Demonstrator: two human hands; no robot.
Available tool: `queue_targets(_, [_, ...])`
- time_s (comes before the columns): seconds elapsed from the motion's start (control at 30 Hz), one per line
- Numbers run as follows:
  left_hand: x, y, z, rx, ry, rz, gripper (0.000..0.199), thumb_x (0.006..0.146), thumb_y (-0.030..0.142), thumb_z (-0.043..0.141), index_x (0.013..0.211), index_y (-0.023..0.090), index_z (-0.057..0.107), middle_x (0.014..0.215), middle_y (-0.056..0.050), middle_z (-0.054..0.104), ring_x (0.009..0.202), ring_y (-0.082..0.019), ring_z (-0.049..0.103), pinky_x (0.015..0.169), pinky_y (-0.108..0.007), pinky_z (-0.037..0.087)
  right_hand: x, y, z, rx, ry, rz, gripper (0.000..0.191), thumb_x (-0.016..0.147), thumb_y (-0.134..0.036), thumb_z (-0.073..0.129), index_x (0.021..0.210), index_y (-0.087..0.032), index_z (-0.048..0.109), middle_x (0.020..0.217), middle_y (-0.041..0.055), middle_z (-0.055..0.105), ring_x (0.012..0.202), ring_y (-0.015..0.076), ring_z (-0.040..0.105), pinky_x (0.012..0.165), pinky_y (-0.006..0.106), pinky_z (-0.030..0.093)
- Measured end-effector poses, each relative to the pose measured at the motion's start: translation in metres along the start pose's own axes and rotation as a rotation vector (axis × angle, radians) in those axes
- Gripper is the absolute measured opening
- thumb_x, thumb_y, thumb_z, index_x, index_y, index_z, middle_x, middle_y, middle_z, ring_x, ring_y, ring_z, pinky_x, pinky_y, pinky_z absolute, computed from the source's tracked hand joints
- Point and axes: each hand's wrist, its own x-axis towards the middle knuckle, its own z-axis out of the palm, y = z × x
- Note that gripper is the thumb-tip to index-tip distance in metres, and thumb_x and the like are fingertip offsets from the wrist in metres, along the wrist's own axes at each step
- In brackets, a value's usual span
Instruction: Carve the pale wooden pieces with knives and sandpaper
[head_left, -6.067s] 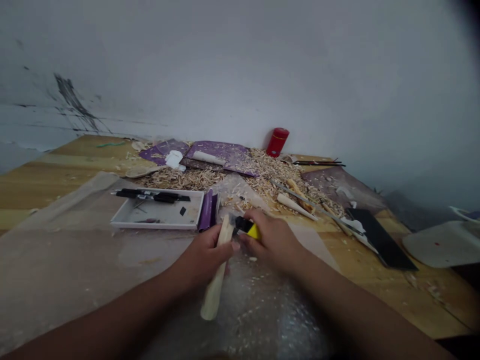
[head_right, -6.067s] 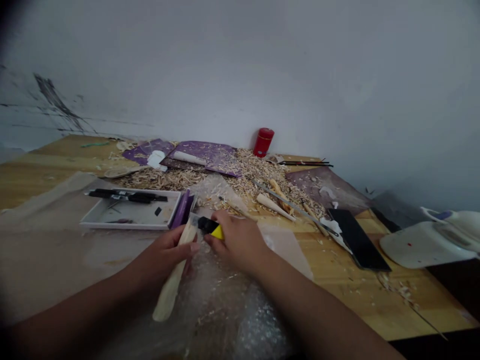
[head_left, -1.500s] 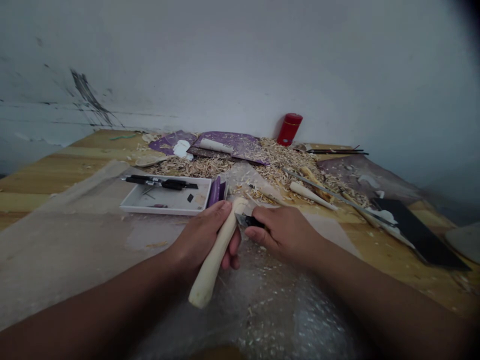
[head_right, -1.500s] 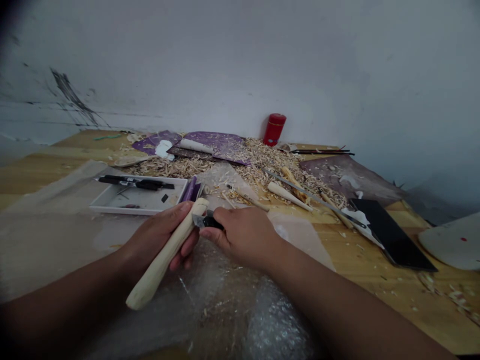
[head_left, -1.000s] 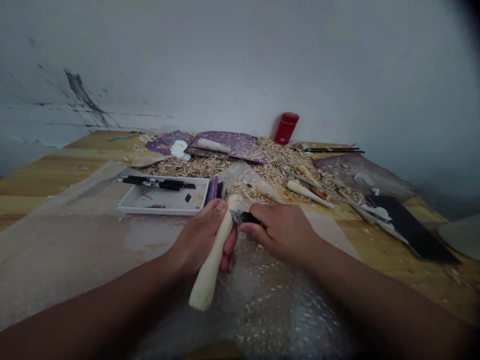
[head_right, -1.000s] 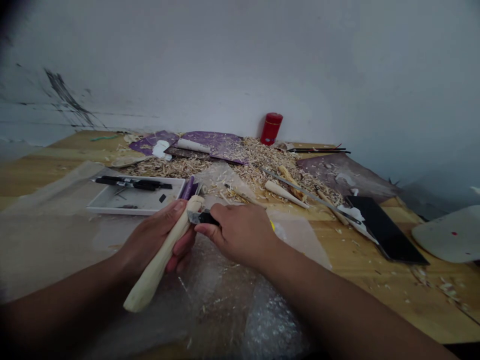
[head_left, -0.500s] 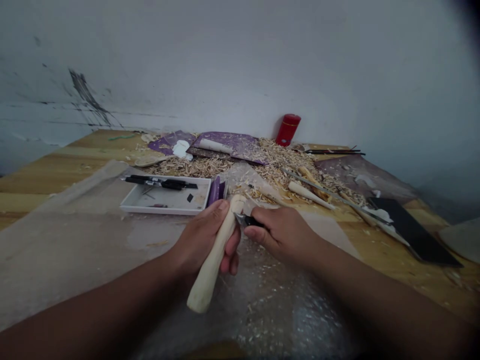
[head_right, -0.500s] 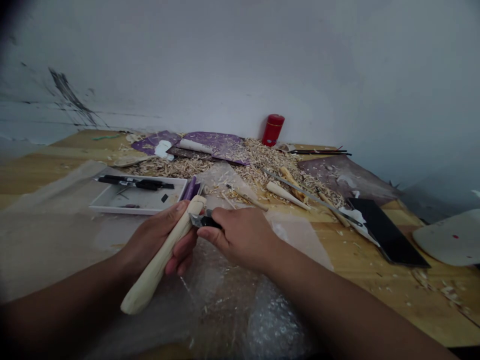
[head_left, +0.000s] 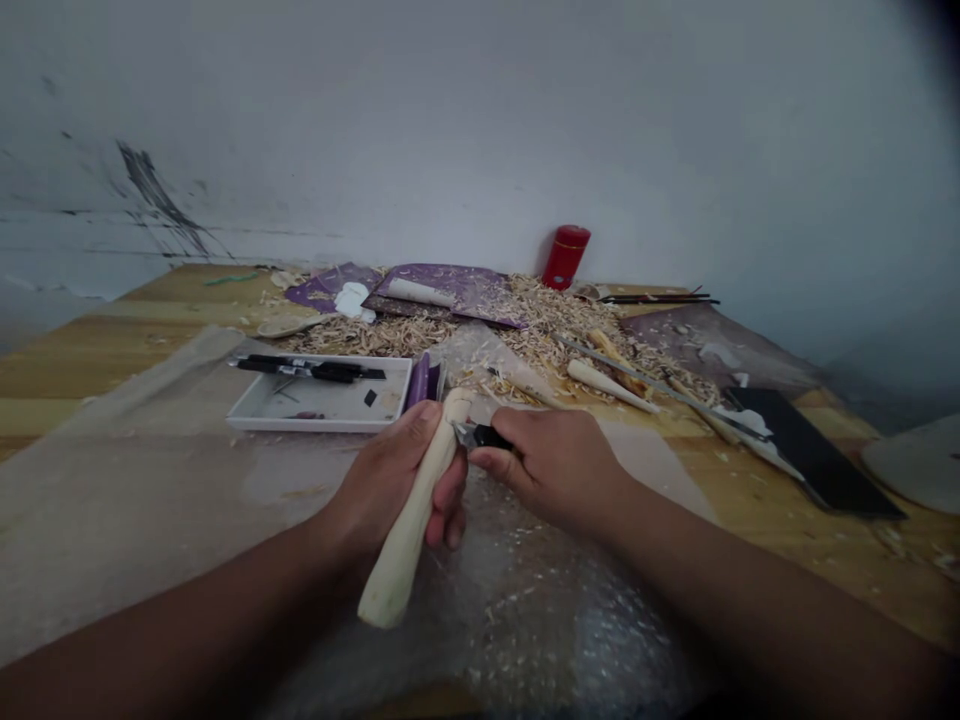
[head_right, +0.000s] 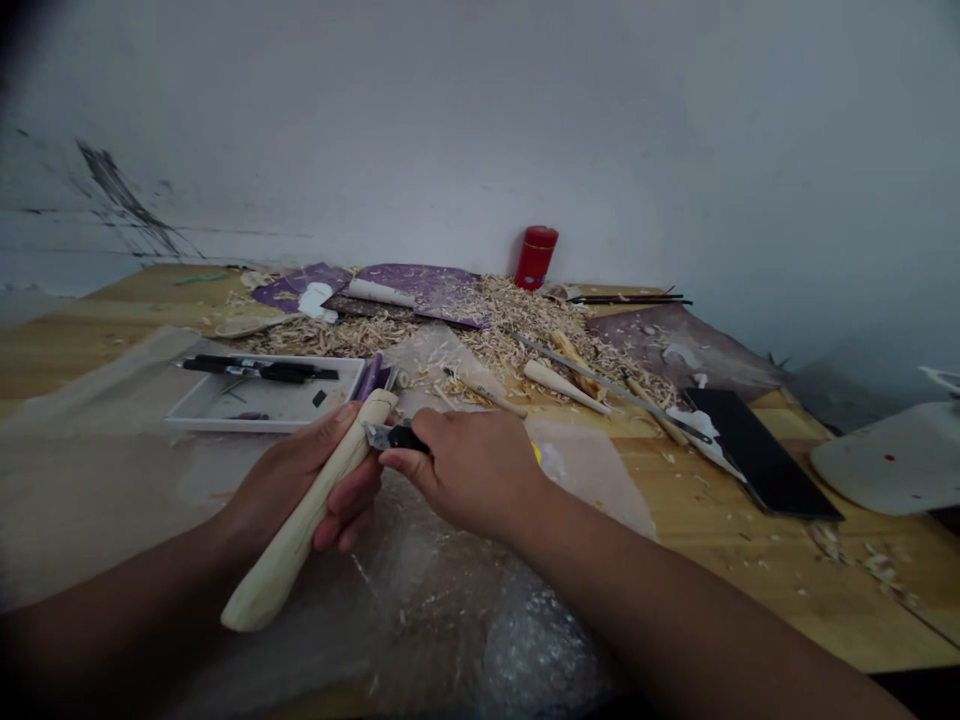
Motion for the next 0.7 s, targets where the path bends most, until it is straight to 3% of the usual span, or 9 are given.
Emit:
queue_targets(0.13, [-0.005,0.002,0.005,0.003,0.014,0.054,0.039,0.085,0.042,0.028,0.059,0.016,0.041,0.04,0.005,0.043,0.025,-0.008,0.039,0.034,-0.027,0.043,0.002,0.011,-0.006,0.015,0.11,0.117,0.049,0.084,-0.056,0.019,0.076,-0.019,0.049,0.062,0.0009,0.055,0.057,0.0132,0.049,0.049,0.024,0.02])
queue_targets(0.2, [-0.005,0.001,0.005,0.031,0.024,0.074,0.038,0.085,0.04,0.03,0.058,0.016,0.042,0.041,0.005,0.044,0.026,-0.008,0.04,0.035,-0.027,0.044,0.002,0.013,-0.008,0.054,0.141,0.101,0.048,0.084,-0.055,0.02,0.075,-0.018,0.049,0.062,0.0005,0.054,0.056,0.0123,0.048,0.049,0.023,0.021])
queue_targets(0.4, [0.0,-0.002,-0.001,0.047,0.023,0.058,0.044,0.085,0.042,0.03,0.054,0.014,0.045,0.037,0.004,0.043,0.026,-0.008,0.041,0.036,-0.026,0.044,-0.002,0.001,-0.002,0.118,-0.025,-0.079,0.05,0.084,-0.056,0.019,0.076,-0.018,0.05,0.066,0.0013,0.056,0.059,0.013,0.05,0.051,0.023,0.024])
queue_targets(0.53, [0.0,-0.002,0.0,-0.014,0.012,0.008,0.042,0.084,0.045,0.03,0.059,0.015,0.046,0.037,0.004,0.044,0.025,-0.009,0.04,0.033,-0.025,0.042,-0.003,-0.003,0.001,0.145,-0.058,-0.094,0.052,0.085,-0.055,0.015,0.08,-0.018,0.051,0.067,0.0016,0.057,0.059,0.0129,0.05,0.051,0.023,0.025])
queue_targets(0.7, [0.001,-0.001,-0.002,-0.026,-0.048,-0.046,0.053,0.084,0.046,0.025,0.047,0.014,0.044,0.032,0.002,0.04,0.025,-0.008,0.041,0.032,-0.022,0.04,-0.001,-0.004,0.002,0.106,-0.045,-0.067,0.053,0.084,-0.057,0.016,0.079,-0.018,0.051,0.067,0.0018,0.057,0.059,0.0134,0.05,0.051,0.024,0.023])
